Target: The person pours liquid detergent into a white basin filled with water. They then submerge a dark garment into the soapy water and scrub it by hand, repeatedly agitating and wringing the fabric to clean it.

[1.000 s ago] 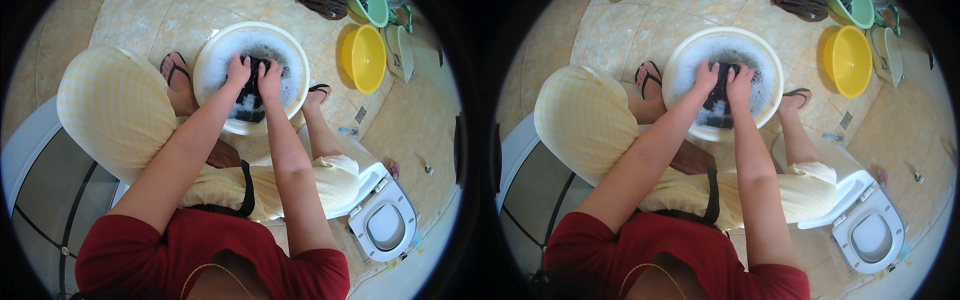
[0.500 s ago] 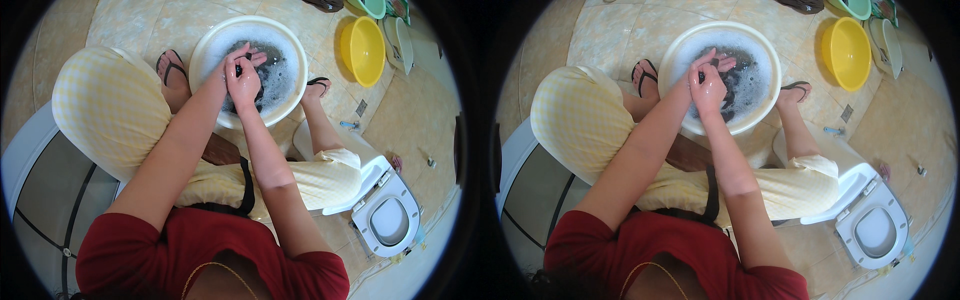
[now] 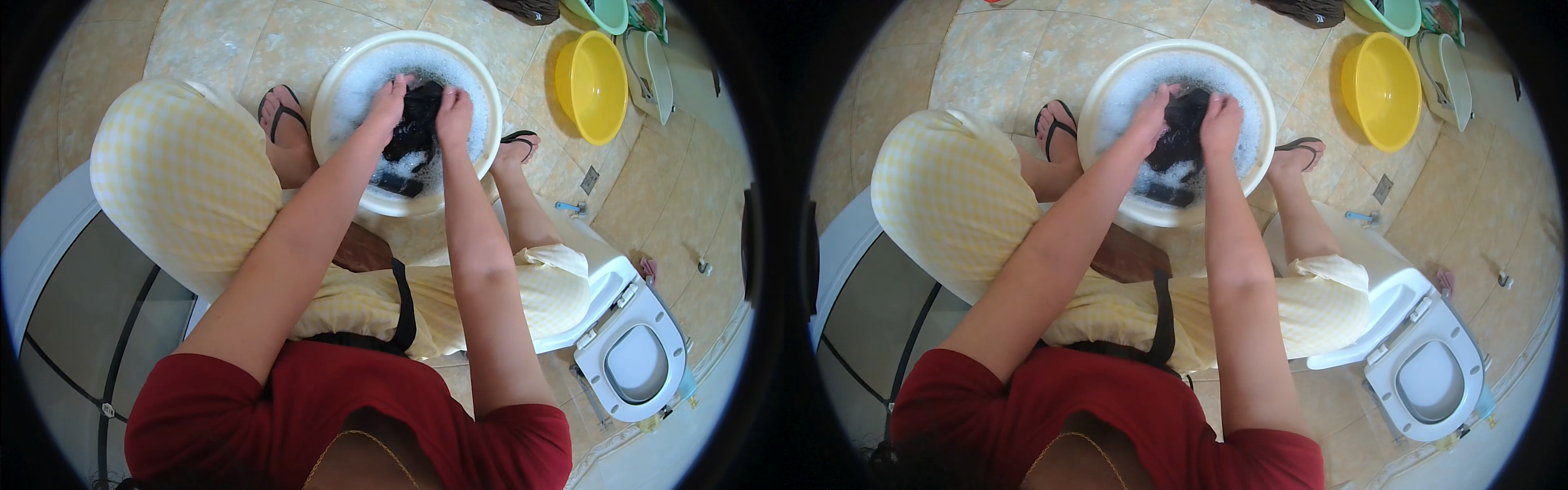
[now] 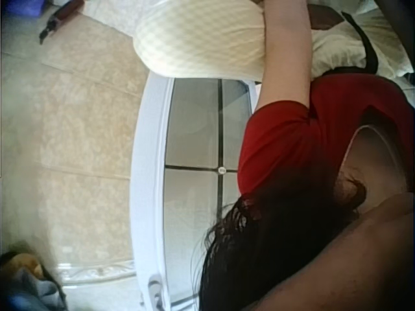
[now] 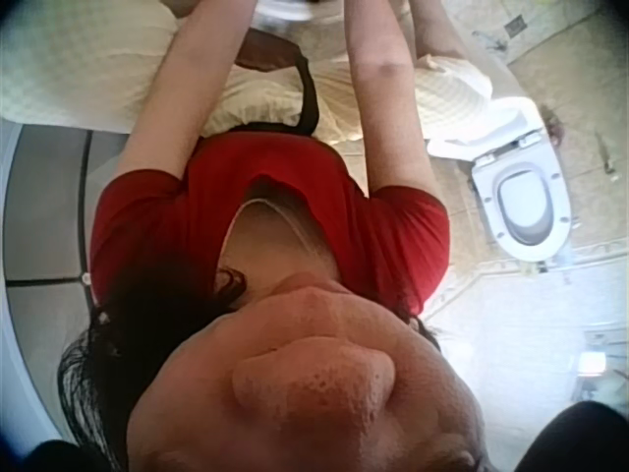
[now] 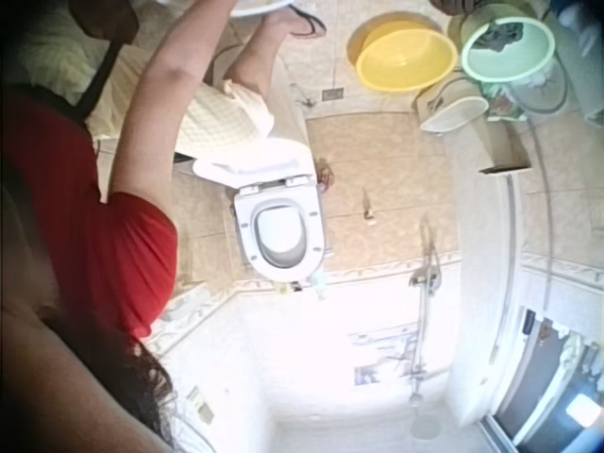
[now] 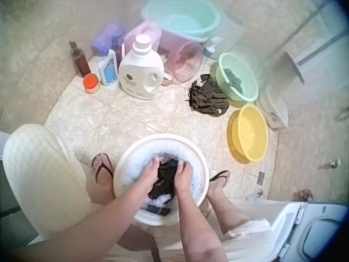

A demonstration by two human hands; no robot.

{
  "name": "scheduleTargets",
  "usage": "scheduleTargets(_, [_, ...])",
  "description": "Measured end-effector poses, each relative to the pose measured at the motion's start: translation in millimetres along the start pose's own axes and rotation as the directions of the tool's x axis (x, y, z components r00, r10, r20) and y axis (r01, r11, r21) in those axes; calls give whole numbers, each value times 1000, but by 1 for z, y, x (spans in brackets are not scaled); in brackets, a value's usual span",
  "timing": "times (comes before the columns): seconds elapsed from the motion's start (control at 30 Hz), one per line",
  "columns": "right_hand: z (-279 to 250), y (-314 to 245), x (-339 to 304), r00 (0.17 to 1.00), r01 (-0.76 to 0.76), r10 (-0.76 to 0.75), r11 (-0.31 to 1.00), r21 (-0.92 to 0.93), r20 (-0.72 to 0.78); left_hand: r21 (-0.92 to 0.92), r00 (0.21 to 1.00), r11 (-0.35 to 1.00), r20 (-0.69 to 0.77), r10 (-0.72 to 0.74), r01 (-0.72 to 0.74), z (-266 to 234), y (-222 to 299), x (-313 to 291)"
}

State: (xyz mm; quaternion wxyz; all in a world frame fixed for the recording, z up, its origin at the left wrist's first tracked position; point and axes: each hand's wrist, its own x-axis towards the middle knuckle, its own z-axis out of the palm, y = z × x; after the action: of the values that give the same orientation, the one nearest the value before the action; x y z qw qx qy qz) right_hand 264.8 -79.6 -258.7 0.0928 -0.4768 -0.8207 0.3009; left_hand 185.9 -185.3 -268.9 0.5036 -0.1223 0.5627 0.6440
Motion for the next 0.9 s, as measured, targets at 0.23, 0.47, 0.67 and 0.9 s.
scheduleTargets(0.23, [22,8,-16,945,-121,186,963,-240,270,-227,944,923,-39,-328,311,-7,-30,15])
scheduleTargets(0.47, [6,-74,-75,977,211,-208,975,66,-39,-536,898,745,393,-195,397,-18,-20,21])
scheduleTargets(0.67, [-1,-84,-74,995,99,-97,994,48,-35,-532,875,776,481,-52,339,3,14,-17])
scheduleTargets(0.9, [-11,-12,1,998,-59,56,992,-114,-28,-284,858,881,464,-219,379,14,18,-28])
